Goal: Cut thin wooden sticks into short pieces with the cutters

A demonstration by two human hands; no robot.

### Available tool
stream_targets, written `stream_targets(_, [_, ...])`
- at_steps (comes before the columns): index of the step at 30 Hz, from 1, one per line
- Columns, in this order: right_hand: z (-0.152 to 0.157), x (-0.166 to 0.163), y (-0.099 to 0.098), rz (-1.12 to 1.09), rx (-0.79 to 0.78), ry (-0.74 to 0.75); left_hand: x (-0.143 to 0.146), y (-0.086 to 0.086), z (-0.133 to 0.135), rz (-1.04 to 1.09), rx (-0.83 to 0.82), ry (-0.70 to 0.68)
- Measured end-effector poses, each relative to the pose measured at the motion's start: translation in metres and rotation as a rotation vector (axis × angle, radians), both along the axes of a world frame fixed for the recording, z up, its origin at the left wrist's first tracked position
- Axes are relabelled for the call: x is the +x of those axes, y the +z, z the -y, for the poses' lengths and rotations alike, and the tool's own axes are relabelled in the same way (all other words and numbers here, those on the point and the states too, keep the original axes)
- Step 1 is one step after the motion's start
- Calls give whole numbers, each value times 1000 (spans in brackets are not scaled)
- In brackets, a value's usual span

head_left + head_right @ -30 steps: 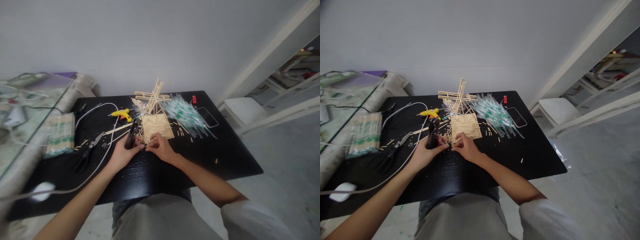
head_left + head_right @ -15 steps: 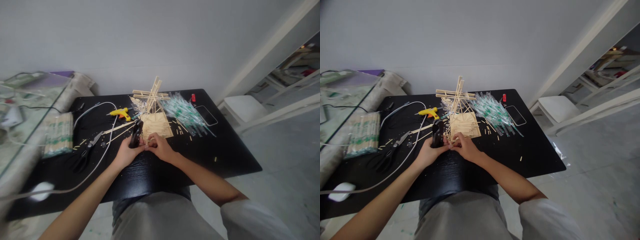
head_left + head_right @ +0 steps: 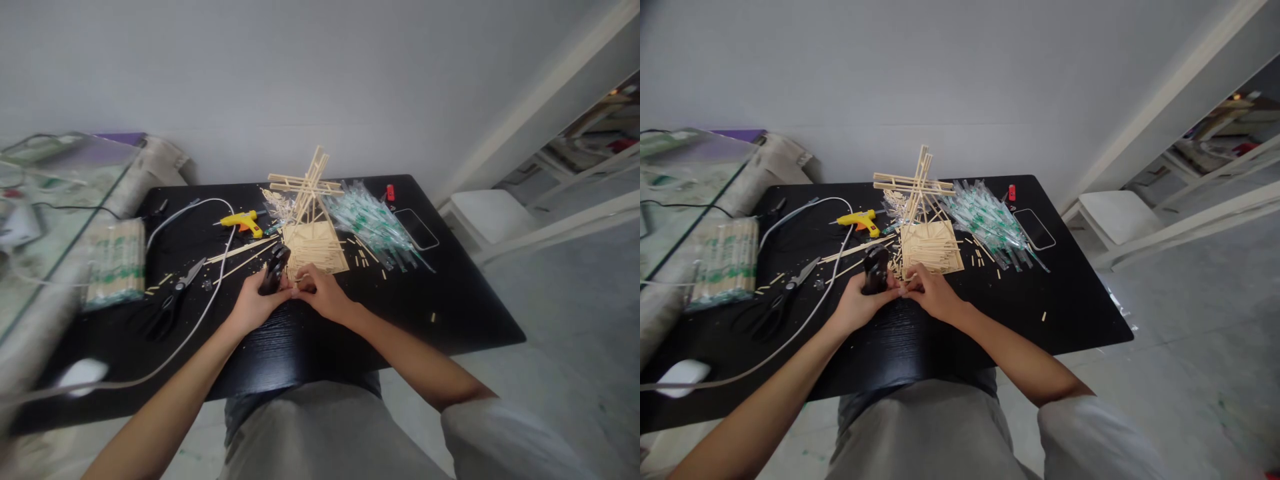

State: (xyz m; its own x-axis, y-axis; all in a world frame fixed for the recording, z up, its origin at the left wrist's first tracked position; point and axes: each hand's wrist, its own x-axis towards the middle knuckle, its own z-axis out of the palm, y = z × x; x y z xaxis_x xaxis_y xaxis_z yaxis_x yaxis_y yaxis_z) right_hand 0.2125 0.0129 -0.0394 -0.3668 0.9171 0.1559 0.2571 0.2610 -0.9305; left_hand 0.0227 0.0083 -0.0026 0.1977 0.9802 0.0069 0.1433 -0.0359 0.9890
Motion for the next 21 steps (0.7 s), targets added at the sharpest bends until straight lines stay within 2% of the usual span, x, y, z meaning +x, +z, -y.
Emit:
stream_targets(7, [-2, 2, -1, 32, 44, 39, -3, -4, -1, -34, 36, -25])
stream_targets(12, [-5, 10, 11, 69, 128, 90, -3, -3, 0, -66, 74, -31])
stream_targets(16, [-6, 14, 22, -60, 54, 78, -3, -3, -1, -70, 62, -25])
stream_targets(21, [-4, 10, 19, -76, 41, 46, -4, -5, -1, -58, 69, -25])
